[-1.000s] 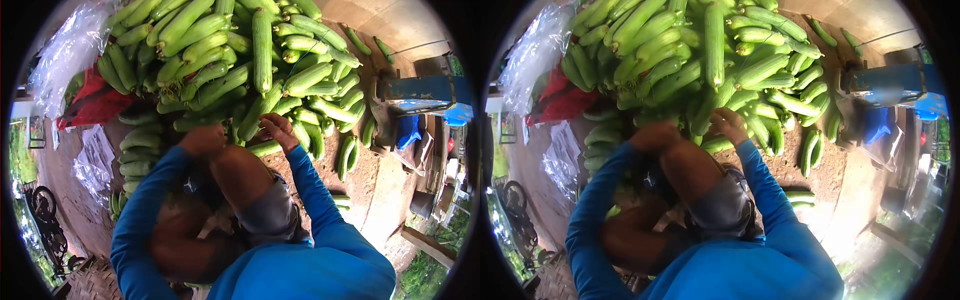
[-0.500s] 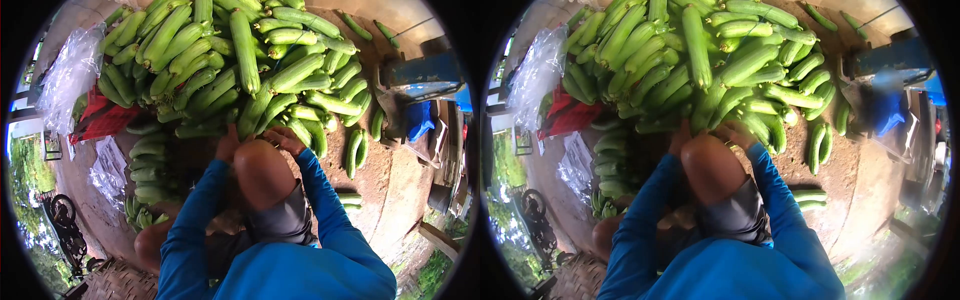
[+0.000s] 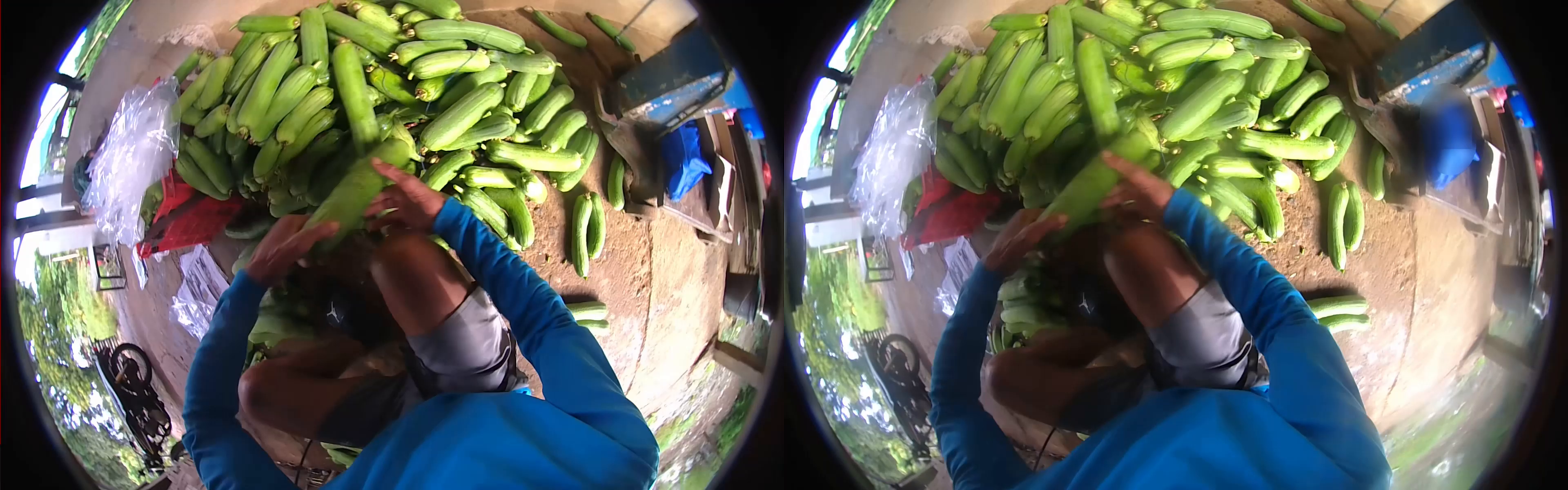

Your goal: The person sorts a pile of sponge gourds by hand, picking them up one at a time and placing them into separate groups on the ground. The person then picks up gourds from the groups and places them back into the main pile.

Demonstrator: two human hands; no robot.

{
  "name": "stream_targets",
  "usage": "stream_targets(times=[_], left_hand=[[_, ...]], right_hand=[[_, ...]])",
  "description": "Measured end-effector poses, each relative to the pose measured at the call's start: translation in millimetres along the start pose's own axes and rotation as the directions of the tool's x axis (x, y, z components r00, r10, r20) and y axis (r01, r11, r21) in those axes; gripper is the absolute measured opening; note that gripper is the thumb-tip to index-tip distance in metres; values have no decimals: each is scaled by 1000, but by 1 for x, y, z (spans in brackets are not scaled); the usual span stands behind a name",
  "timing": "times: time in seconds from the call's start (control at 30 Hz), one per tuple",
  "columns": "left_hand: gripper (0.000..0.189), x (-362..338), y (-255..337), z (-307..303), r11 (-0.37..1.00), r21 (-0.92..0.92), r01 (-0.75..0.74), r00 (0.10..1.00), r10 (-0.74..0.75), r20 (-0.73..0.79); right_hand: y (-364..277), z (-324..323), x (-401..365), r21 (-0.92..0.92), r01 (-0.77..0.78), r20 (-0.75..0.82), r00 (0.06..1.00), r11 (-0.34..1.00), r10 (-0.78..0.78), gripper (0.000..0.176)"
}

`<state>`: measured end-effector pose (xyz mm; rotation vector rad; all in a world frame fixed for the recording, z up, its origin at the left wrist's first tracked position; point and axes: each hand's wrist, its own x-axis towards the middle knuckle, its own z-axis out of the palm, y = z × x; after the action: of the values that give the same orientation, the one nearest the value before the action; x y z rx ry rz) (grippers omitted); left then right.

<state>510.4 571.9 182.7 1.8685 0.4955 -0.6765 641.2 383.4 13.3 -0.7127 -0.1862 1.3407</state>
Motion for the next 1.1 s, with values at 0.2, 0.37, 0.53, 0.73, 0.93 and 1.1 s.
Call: stream_targets(times=[0.2,0.37,0.53,0.73,0.93,1.1], left_hand=[[40,-15,-2,15,659,740,-134,839,473,-269],[53,52,9,2,955,220,-199,943,248,-223],[59,128,-24,-10,983,163,-80,910,139,-392],[84,210,-52,-33,992,77,97,881,-49,-470],[91,248,-58,-31,916,379,134,819,113,-562],[71,255,-70,-39,782,621,-43,724,453,-520]], right_hand=[[-27,81,-19,-215,434,12,897,875,-442,50],[-43,5,-58,-256,678,-272,634,689,-724,52],[-44,-59,-279,-294,464,-787,378,836,-487,53],[145,-154,-493,-243,68,-942,-255,968,-218,57],[263,-174,-547,163,14,-944,-288,986,160,65],[301,-218,-542,464,50,-841,-287,884,458,59]])
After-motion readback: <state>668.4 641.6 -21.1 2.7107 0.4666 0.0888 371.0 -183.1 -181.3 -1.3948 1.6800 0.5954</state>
